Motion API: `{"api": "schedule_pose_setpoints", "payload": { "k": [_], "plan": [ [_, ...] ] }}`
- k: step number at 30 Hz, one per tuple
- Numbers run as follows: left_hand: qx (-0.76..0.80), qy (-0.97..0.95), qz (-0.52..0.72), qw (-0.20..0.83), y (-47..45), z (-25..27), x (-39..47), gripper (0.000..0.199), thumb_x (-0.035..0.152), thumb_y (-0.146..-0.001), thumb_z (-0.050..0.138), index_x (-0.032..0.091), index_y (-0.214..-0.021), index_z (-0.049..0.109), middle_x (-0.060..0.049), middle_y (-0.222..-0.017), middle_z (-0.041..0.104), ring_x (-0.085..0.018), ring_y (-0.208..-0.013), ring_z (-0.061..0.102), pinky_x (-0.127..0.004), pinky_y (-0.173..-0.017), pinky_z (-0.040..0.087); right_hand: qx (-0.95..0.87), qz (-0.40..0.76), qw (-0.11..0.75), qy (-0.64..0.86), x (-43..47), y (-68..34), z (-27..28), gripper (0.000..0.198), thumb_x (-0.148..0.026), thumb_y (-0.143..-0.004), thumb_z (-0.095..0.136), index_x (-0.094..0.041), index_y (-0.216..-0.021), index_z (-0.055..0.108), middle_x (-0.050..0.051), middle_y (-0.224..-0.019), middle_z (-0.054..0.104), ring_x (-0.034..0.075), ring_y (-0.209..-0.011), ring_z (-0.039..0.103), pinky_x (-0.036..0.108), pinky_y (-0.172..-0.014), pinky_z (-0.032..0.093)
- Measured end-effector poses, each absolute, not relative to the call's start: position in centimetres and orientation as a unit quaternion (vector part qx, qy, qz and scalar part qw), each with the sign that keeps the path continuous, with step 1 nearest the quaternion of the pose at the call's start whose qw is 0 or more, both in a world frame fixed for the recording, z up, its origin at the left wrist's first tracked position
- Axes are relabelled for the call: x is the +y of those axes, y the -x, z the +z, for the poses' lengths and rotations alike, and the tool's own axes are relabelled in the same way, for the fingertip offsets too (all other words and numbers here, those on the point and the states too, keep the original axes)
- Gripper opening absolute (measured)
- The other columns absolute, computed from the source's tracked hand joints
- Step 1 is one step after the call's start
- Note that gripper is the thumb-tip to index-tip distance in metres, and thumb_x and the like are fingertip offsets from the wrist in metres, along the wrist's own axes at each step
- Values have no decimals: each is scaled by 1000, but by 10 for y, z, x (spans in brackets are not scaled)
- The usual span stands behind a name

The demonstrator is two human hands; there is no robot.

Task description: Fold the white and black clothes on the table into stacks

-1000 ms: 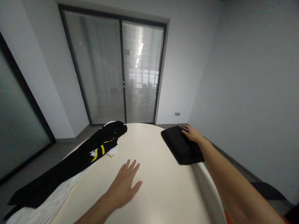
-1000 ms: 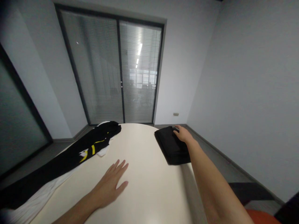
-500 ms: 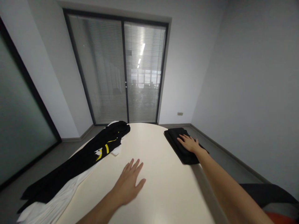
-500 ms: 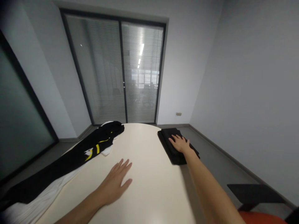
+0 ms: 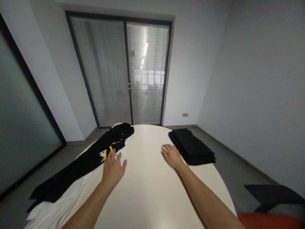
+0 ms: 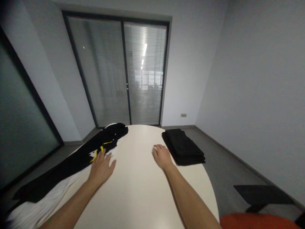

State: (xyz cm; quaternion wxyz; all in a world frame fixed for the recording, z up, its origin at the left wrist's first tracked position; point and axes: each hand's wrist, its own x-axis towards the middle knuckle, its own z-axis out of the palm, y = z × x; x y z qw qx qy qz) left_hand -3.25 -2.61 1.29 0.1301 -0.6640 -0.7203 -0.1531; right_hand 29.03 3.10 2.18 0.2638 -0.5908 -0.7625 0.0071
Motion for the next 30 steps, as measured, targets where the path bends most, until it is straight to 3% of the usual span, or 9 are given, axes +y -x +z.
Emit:
{"api": "schedule_pose_setpoints", "payload": {
  "k": [6, 10, 20, 27, 30],
  "plan": [
    [-779, 608, -129, 81, 60, 2, -10, 54, 47, -98, 36, 18, -139, 58, -19, -152, 42, -38, -141, 36, -53, -112, 30, -789, 38, 272, 550, 28, -296, 10, 33, -37, -100, 41, -18, -112, 66, 10, -115, 67, 23, -111, 59, 33, -101, 40],
    [-782, 606, -133, 57, 60, -2, -8, 53, 48, -99, 36, 22, -140, 57, -17, -153, 42, -38, -142, 36, -53, -112, 29, -803, 31, 246, 542, 24, -297, 7, 34, -39, -98, 45, -18, -119, 63, 13, -124, 62, 24, -119, 55, 37, -105, 38],
    [-766, 614, -160, 100, 60, -8, -4, 54, 33, -98, 34, 4, -141, 50, -19, -149, 46, -36, -138, 37, -55, -113, 29, -808, 39, 219, 545, 26, -299, 0, 39, -39, -98, 45, -18, -127, 59, 14, -134, 57, 26, -129, 48, 42, -111, 33],
    [-711, 638, -253, 157, 60, 2, -4, 55, 30, -97, 36, 3, -145, 41, -21, -152, 39, -33, -142, 31, -55, -117, 21, -807, 44, 210, 551, 23, -297, 4, 40, -40, -99, 43, -17, -128, 58, 15, -136, 55, 26, -131, 47, 43, -112, 32],
    [-692, 659, -246, 160, 59, 1, -6, 55, 29, -95, 39, 6, -145, 44, -20, -150, 42, -34, -143, 30, -57, -118, 18, -806, 45, 210, 552, 22, -297, 5, 40, -40, -99, 43, -18, -129, 58, 14, -137, 55, 26, -131, 47, 45, -112, 31]
  ]
}}
